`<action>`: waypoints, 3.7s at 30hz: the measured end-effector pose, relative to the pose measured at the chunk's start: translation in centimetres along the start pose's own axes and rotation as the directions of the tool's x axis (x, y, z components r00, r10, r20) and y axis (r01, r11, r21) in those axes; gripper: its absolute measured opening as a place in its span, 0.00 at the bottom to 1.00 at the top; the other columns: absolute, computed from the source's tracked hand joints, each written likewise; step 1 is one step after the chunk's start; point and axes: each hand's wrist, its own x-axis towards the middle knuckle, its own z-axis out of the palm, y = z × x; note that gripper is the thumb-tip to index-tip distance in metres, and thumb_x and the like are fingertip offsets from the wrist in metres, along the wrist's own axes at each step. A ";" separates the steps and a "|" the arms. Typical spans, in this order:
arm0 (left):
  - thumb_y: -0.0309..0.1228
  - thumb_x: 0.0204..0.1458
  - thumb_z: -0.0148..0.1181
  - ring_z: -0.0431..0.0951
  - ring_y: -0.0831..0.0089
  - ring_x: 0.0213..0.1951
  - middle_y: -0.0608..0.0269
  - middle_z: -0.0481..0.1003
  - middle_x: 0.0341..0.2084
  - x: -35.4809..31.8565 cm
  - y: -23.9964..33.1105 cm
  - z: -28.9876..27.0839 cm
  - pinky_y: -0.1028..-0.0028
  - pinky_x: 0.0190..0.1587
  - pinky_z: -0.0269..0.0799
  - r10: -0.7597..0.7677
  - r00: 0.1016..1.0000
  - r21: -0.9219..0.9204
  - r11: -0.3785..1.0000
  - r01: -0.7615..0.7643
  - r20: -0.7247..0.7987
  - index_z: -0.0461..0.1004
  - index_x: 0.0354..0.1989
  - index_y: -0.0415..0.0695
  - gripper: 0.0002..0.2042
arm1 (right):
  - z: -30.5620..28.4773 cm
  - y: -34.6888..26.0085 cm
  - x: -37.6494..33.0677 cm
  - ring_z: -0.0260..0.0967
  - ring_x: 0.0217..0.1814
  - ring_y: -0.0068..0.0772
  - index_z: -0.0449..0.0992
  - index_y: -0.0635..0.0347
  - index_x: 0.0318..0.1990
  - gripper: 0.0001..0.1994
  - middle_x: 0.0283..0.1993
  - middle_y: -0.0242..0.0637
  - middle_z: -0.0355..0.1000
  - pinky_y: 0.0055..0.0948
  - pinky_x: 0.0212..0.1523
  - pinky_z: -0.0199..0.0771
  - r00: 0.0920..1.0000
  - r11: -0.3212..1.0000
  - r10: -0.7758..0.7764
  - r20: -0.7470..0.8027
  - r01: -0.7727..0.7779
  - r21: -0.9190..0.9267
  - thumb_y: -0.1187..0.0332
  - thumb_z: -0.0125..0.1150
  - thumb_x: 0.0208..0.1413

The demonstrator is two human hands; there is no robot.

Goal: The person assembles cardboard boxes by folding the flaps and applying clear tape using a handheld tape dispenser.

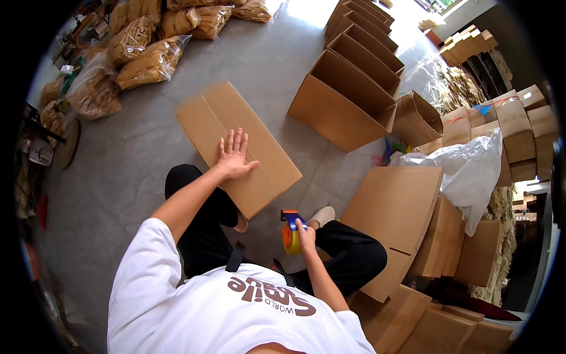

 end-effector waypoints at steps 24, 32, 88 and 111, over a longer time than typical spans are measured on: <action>0.49 0.37 0.67 0.71 0.64 0.40 0.61 0.71 0.34 -4.3 0.8 -11.5 0.65 0.41 0.67 -0.240 0.745 -0.469 0.876 -0.110 -0.623 0.68 0.35 0.42 0.25 | -11.6 -3.0 0.0 0.73 0.33 0.35 0.71 0.71 0.40 0.18 0.37 0.41 0.72 0.31 0.34 0.76 0.930 0.534 0.142 -0.340 0.217 0.817 0.60 0.53 0.54; 0.34 0.47 0.62 0.64 0.68 0.50 0.61 0.66 0.46 -5.0 3.1 -11.5 0.68 0.55 0.56 -0.295 0.297 -0.417 0.582 -0.698 -0.908 0.65 0.49 0.41 0.22 | -20.6 -11.7 -6.3 0.64 0.41 0.26 0.68 0.68 0.44 0.17 0.41 0.37 0.68 0.24 0.45 0.64 0.700 0.570 -0.165 -0.695 0.643 0.512 0.62 0.52 0.56; 0.23 0.50 0.55 0.72 0.74 0.41 0.59 0.72 0.43 -6.5 29.5 0.4 0.73 0.43 0.71 0.781 0.601 -0.685 0.345 -0.642 -0.170 0.47 0.65 0.51 0.34 | -23.0 -0.7 -14.3 0.72 0.27 0.54 0.56 0.69 0.40 0.24 0.22 0.55 0.71 0.42 0.31 0.74 0.628 0.822 -0.073 -0.775 -0.402 -0.403 0.59 0.58 0.48; 0.20 0.39 0.50 0.56 0.50 0.61 0.64 0.43 0.67 -6.4 39.7 3.3 0.52 0.59 0.54 0.969 0.228 0.049 0.224 -0.973 0.099 0.48 0.65 0.45 0.38 | -23.8 -1.8 -16.5 0.69 0.34 0.59 0.56 0.66 0.45 0.25 0.30 0.57 0.69 0.47 0.36 0.68 0.631 0.972 0.038 -0.775 -0.204 -0.119 0.64 0.61 0.46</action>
